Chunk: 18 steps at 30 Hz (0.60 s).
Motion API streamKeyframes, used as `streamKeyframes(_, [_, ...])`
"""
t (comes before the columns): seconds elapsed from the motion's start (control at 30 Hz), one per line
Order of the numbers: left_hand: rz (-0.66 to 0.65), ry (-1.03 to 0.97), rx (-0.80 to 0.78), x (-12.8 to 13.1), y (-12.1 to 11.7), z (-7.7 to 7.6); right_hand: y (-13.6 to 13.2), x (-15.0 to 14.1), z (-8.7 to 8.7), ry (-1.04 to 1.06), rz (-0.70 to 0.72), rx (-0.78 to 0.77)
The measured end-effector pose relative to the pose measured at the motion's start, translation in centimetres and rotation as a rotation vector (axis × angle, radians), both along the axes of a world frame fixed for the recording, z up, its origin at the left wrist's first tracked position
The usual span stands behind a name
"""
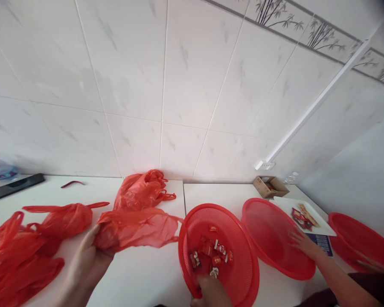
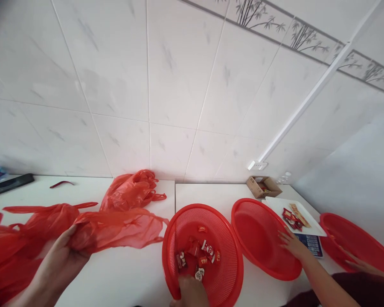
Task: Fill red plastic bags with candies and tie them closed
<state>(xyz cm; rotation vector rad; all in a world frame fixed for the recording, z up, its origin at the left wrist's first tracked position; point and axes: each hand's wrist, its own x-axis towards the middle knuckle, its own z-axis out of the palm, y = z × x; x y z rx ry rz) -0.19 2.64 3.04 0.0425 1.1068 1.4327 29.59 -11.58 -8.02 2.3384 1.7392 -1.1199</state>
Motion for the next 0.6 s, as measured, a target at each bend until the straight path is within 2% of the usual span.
streamKeyframes(0.07, [-0.032,-0.017,0.041,0.0,0.0,-1.5,-0.1,1.4,-0.3,0.063,-0.055,-0.005])
streamKeyframes(0.1, [-0.061,0.0,0.029,-0.1,-0.2,-2.5,0.1,2.3,-0.6,0.071,-0.081,0.044])
streamKeyframes(0.23, [-0.208,0.053,-0.137,0.0,-1.4,-6.3,2.5,6.0,-2.3,-0.048,-0.244,0.349])
streamKeyframes(0.3, [-0.262,0.057,-0.214,0.1,-2.1,-7.5,4.0,7.2,-3.5,-0.125,-0.361,0.321])
streamKeyframes(0.4, [-0.292,0.052,-0.254,0.3,-2.9,-8.2,5.9,7.7,-5.6,-0.176,-0.494,0.159])
streamKeyframes(0.47, [-0.293,0.048,-0.251,0.4,-3.2,-8.4,6.8,7.1,-6.8,-0.18,-0.519,0.115])
streamKeyframes(0.6, [-0.309,0.075,-0.214,0.6,-3.6,-8.5,7.4,4.5,-7.9,-0.179,-0.43,0.212])
